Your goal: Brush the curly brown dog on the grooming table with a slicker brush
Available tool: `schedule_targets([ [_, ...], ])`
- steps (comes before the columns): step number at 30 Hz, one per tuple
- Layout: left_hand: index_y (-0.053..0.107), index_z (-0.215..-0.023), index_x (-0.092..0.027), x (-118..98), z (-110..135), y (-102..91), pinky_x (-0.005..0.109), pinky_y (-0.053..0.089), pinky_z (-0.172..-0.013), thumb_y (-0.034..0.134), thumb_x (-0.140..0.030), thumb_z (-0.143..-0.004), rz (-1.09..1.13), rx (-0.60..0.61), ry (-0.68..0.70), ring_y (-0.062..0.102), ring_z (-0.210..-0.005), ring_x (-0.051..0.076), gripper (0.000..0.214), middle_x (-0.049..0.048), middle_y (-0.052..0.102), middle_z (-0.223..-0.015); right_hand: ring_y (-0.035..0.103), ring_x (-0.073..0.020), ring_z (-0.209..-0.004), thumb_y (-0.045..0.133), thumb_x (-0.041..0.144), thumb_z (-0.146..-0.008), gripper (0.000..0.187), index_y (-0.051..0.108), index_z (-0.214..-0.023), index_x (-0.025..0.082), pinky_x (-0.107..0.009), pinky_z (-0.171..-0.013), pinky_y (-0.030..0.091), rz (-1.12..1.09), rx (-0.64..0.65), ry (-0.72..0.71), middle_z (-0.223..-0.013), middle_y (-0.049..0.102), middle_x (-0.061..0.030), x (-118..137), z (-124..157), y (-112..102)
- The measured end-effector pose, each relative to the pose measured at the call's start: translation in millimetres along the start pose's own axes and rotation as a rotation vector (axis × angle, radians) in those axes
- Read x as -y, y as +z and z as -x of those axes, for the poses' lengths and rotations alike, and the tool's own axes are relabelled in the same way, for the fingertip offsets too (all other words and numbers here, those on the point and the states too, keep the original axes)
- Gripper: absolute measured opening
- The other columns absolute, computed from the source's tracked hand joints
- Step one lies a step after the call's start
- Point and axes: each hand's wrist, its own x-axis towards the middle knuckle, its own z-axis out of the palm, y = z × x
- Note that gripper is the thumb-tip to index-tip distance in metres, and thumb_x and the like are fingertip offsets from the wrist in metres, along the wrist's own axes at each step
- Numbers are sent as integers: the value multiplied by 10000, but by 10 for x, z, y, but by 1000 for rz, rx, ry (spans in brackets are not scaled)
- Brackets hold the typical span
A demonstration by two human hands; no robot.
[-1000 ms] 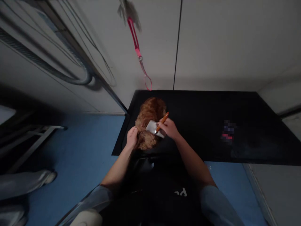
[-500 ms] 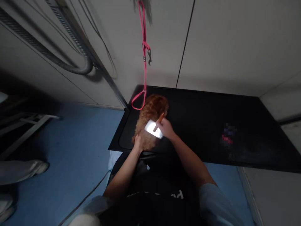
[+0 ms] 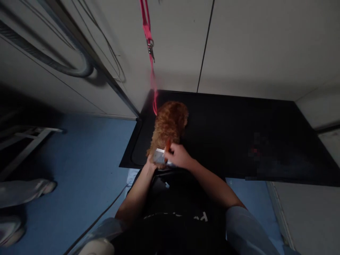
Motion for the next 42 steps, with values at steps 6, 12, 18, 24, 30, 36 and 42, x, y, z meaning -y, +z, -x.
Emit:
schedule_targets([
  [6,652,-987,-134,-13,82,78,376,516,-900,428,-283,-886,4,-78,-30,658,-957,237,288,94,713,-886,630,-191,-838,594,257,-759,109,627,-849,204,-307,-792,482,93,-68,-163,-860,678,-41,117,76,3],
  [12,656,-919,-117,38,150,248,374,553,-786,435,-294,-878,59,-97,-74,684,-793,238,286,95,705,-775,621,-189,-827,576,286,-788,117,629,-861,210,-321,-796,481,81,-185,-127,-864,678,-41,253,220,41],
  [18,648,-1032,-101,49,256,332,396,542,-841,433,-307,-883,110,-37,-4,674,-913,255,333,119,715,-918,629,-201,-823,562,321,-803,151,615,-884,204,-323,-762,494,36,-336,-92,-854,672,-50,310,224,-124],
  [24,658,-965,-129,43,292,312,364,540,-839,420,-306,-896,65,-68,3,685,-858,221,305,94,722,-879,629,-189,-748,568,316,-798,128,625,-841,210,-301,-697,492,21,-190,-92,-769,660,-29,333,228,-129],
  [30,661,-984,-108,81,295,262,361,551,-807,439,-321,-893,24,-37,-18,688,-822,232,321,115,718,-871,629,-179,-747,600,310,-766,147,629,-849,192,-277,-667,489,-44,-118,-97,-802,675,-34,312,162,-75],
  [36,652,-1038,-118,124,307,219,364,530,-865,411,-317,-919,68,11,-9,671,-938,237,334,112,714,-968,606,-159,-709,594,298,-765,145,632,-863,198,-254,-628,461,55,-312,-70,-783,666,-26,259,17,-49],
  [42,654,-1007,-124,196,292,116,380,535,-855,454,-363,-903,5,-97,21,683,-892,239,328,106,719,-924,575,-145,-635,565,285,-783,108,610,-780,187,-239,-579,422,171,-233,-49,-676,624,-6,306,-90,-96],
])
